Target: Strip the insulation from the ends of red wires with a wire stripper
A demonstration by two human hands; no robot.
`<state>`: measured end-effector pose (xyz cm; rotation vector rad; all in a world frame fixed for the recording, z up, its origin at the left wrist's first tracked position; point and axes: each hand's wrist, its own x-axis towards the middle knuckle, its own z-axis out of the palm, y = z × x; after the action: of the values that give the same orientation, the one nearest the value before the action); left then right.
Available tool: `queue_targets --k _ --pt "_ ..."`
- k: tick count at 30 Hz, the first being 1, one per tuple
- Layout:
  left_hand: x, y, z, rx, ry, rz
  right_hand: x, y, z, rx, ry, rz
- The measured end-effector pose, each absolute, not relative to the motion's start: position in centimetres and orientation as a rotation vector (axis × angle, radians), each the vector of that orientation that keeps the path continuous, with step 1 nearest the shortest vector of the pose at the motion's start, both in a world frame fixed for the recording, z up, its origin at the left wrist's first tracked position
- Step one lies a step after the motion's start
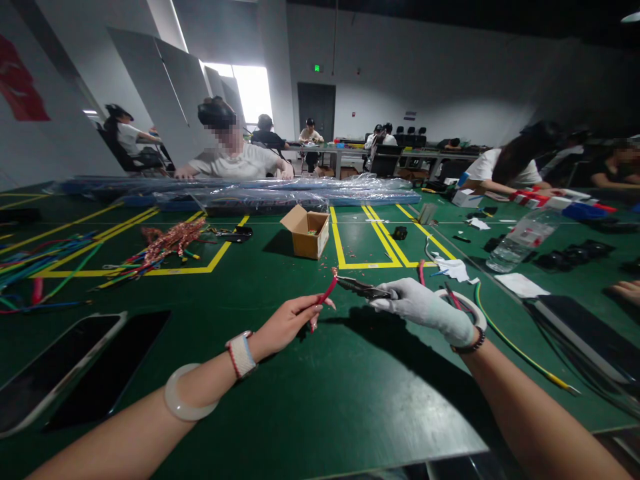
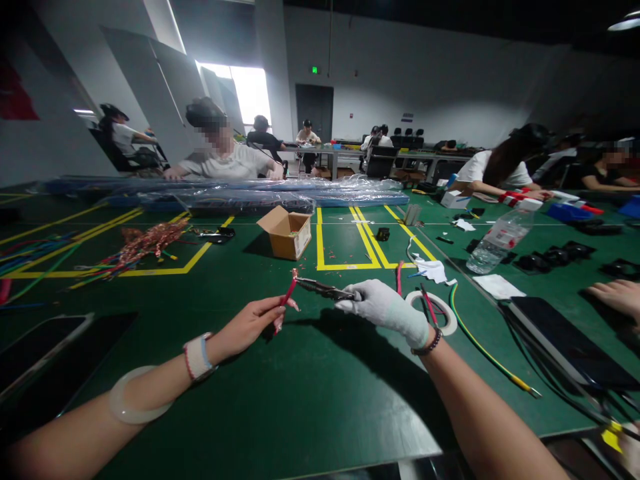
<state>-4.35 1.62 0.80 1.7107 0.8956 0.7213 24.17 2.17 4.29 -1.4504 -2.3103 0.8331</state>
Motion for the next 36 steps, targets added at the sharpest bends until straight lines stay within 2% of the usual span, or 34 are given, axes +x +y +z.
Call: queue_targets --k 8,17,19,23,26,36 --pt "-4.3 1.4 1.0 1.671 0.868 0.720 24.1 1.8 4.4 -1.513 -2.340 0.933" --pt "-4.4 1.9 0.3 1.651 0.906 0.771 24.3 2.5 3.9 -1.590 -2.158 0.265" --pt "-4.5 2.0 0.3 1.670 0.917 0.759 24.7 2.6 4.0 -1.574 -2.179 0.349" --pt "-4.5 1.7 0.5 1.735 0.965 0.778 25.5 2.8 4.0 -1.552 -2.282 0.786" --pt "-4.4 1.5 0.9 1.756 1.007 0.801 25.6 2.8 4.0 -1.581 -2.249 0.866" --pt "-4.3 2.1 0.2 1.573 1.001 0.998 25.8 3.2 2.9 -1.538 -2.311 0.359"
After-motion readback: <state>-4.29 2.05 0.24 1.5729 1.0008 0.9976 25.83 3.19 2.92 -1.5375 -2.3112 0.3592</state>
